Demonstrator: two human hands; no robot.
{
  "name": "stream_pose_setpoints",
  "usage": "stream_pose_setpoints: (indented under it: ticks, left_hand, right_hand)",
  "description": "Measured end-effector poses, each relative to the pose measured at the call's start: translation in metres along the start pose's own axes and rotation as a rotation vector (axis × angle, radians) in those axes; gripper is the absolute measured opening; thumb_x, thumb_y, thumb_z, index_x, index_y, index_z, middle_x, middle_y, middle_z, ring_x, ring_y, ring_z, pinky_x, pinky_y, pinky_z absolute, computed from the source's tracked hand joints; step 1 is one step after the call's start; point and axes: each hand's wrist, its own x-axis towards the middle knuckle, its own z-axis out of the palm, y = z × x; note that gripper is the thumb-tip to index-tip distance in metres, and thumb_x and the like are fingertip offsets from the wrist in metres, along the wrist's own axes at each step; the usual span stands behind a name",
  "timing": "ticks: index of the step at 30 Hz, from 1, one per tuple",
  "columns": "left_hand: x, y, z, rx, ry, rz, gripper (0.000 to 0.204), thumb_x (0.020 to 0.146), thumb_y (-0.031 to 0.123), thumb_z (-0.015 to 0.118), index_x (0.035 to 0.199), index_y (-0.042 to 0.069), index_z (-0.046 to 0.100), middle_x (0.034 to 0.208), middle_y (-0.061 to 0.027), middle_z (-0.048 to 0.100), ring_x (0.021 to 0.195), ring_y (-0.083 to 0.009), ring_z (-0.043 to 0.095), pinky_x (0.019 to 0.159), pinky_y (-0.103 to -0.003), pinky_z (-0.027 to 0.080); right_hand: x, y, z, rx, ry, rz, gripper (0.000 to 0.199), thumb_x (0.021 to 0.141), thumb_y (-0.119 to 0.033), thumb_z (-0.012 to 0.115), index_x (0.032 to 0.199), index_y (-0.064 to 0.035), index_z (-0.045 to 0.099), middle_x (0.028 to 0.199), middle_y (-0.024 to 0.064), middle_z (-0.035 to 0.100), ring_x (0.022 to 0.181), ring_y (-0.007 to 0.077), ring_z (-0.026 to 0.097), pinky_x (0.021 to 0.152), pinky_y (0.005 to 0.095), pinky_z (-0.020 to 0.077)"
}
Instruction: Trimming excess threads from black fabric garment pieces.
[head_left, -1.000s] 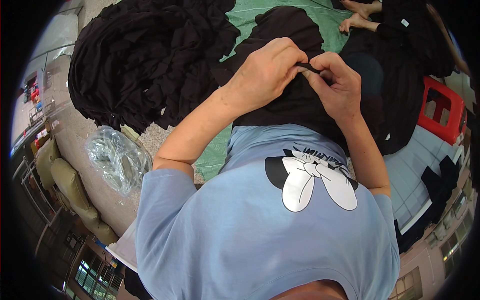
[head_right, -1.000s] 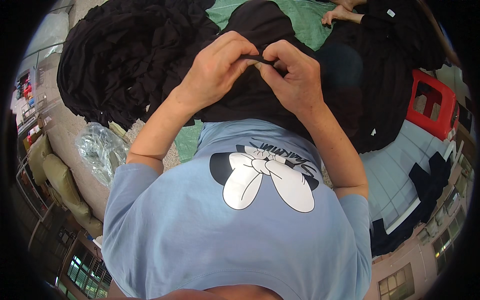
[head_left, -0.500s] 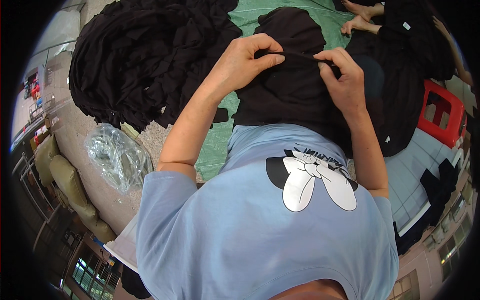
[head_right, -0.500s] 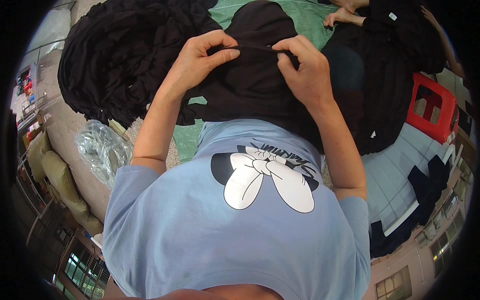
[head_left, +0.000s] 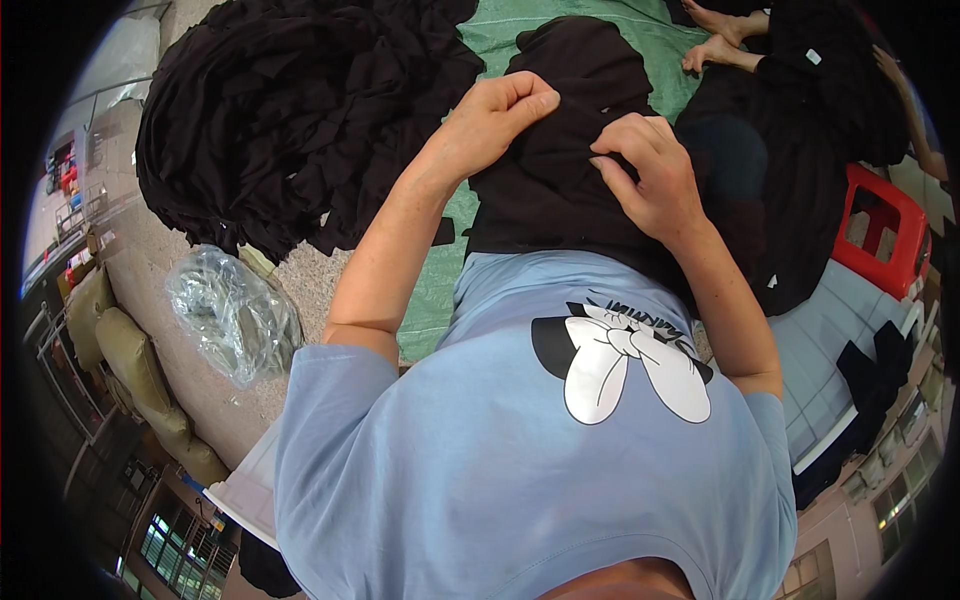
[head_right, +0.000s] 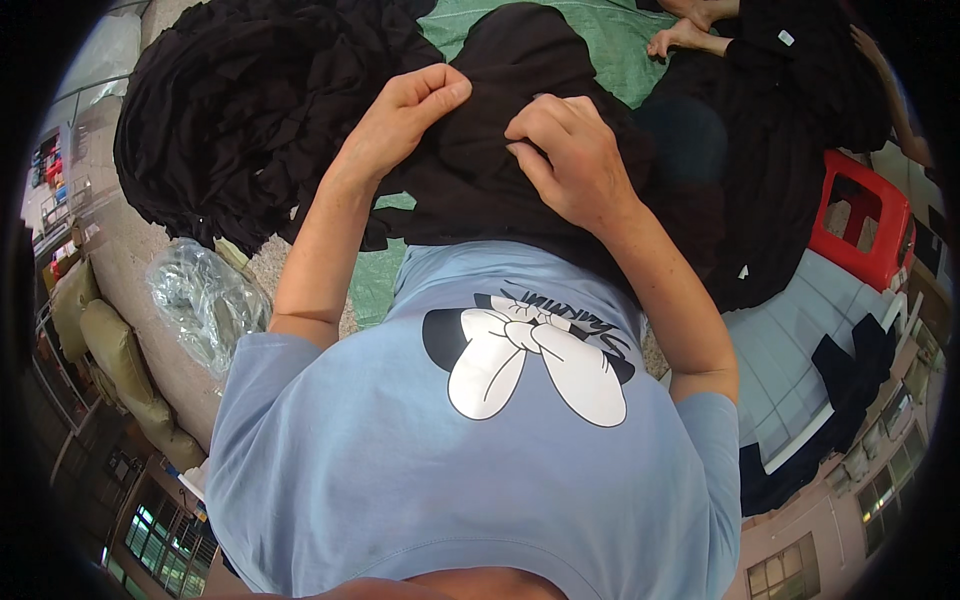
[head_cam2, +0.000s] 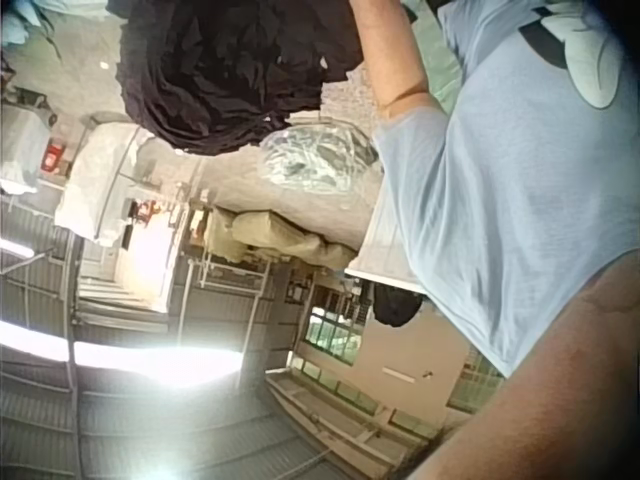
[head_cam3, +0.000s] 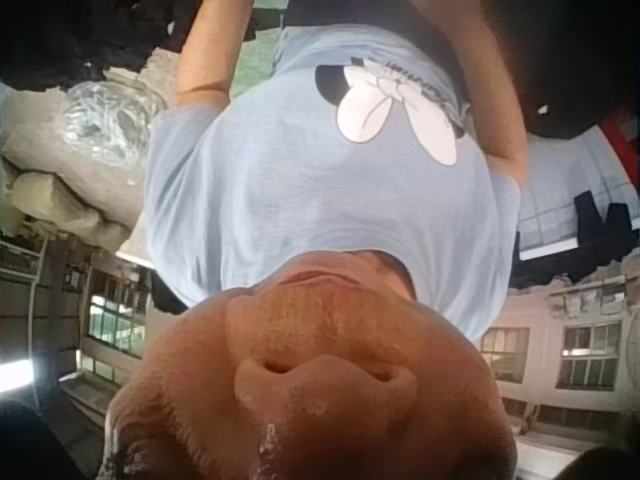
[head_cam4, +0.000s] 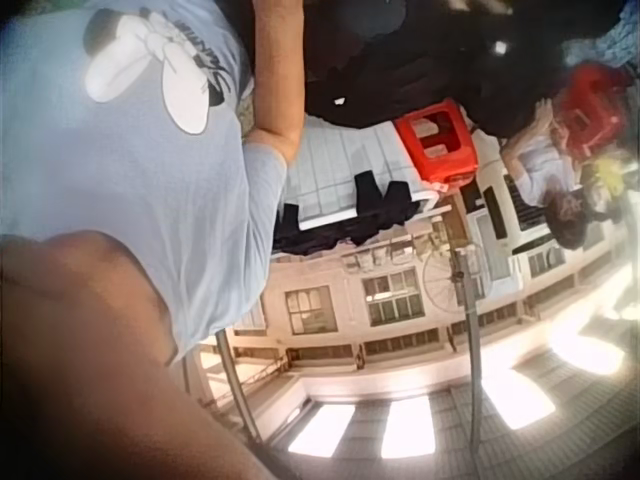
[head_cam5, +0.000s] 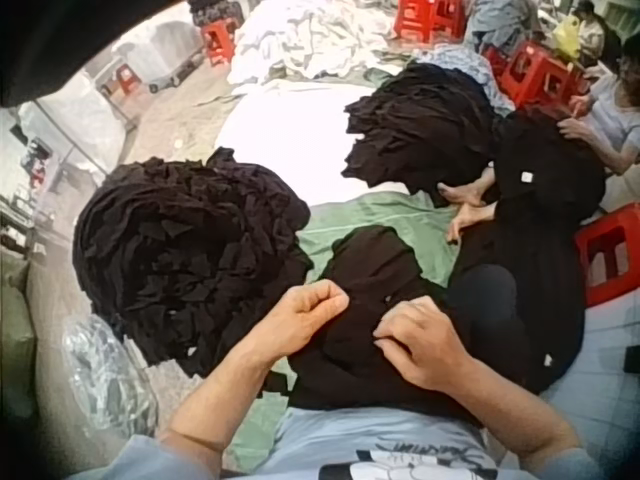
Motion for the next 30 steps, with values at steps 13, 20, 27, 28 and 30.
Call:
stream_pose_setpoints:
  ticks: [13,20,27,28,30]
  left_hand:
    - [0.002,0.027,0.005,-0.621,0.082,0.025,0.011,0.093,0.009,0.065,0.099,0.002,0.07,0.094,-0.0003,0.07,0.086,-0.008,0.064,0.083,-0.022,0.048]
    - [0.003,0.02,0.005,-0.642,0.098,-0.033,0.01,0.091,0.006,0.063,0.099,0.002,0.069,0.093,-0.0018,0.071,0.085,-0.0083,0.065,0.08,-0.023,0.051]
    - [-0.014,0.041,0.023,0.046,0.237,0.128,0.009,0.083,-0.001,0.071,0.091,-0.001,0.068,0.083,0.0026,0.066,0.076,-0.003,0.058,0.071,-0.018,0.047]
    - [-0.015,0.04,0.024,0.07,0.203,0.123,0.01,0.082,-0.002,0.071,0.091,-0.001,0.067,0.083,0.0021,0.066,0.076,-0.0033,0.058,0.07,-0.018,0.047]
    - [-0.017,0.041,0.025,0.057,0.157,0.122,0.009,0.082,-0.003,0.071,0.091,-0.001,0.067,0.083,0.0018,0.066,0.076,-0.0035,0.058,0.07,-0.018,0.047]
  right_hand:
    - [-0.004,-0.031,-0.015,-0.059,0.062,0.23,0.023,0.075,0.003,0.07,0.096,-0.0047,0.061,0.097,0.0065,0.056,0.086,0.0255,0.057,0.074,0.0346,0.0447]
    - [-0.002,-0.018,-0.019,-0.126,0.002,0.046,0.019,0.077,0.0,0.069,0.095,-0.0036,0.064,0.096,0.0057,0.058,0.084,0.0231,0.059,0.075,0.0338,0.0453]
    - [0.01,-0.027,-0.018,-0.28,0.325,-0.358,0.024,0.07,-0.006,0.07,0.094,-0.0035,0.071,0.097,0.0051,0.067,0.074,0.0144,0.062,0.071,0.0299,0.0463]
    - [0.013,-0.026,-0.016,-0.236,0.324,-0.351,0.023,0.07,-0.004,0.071,0.093,-0.0028,0.069,0.097,0.0058,0.067,0.073,0.0152,0.062,0.067,0.0287,0.0464]
    - [0.017,-0.022,-0.013,-0.148,0.321,-0.337,0.022,0.071,0.001,0.073,0.092,-0.0013,0.067,0.097,0.0073,0.068,0.072,0.017,0.063,0.061,0.0261,0.0465]
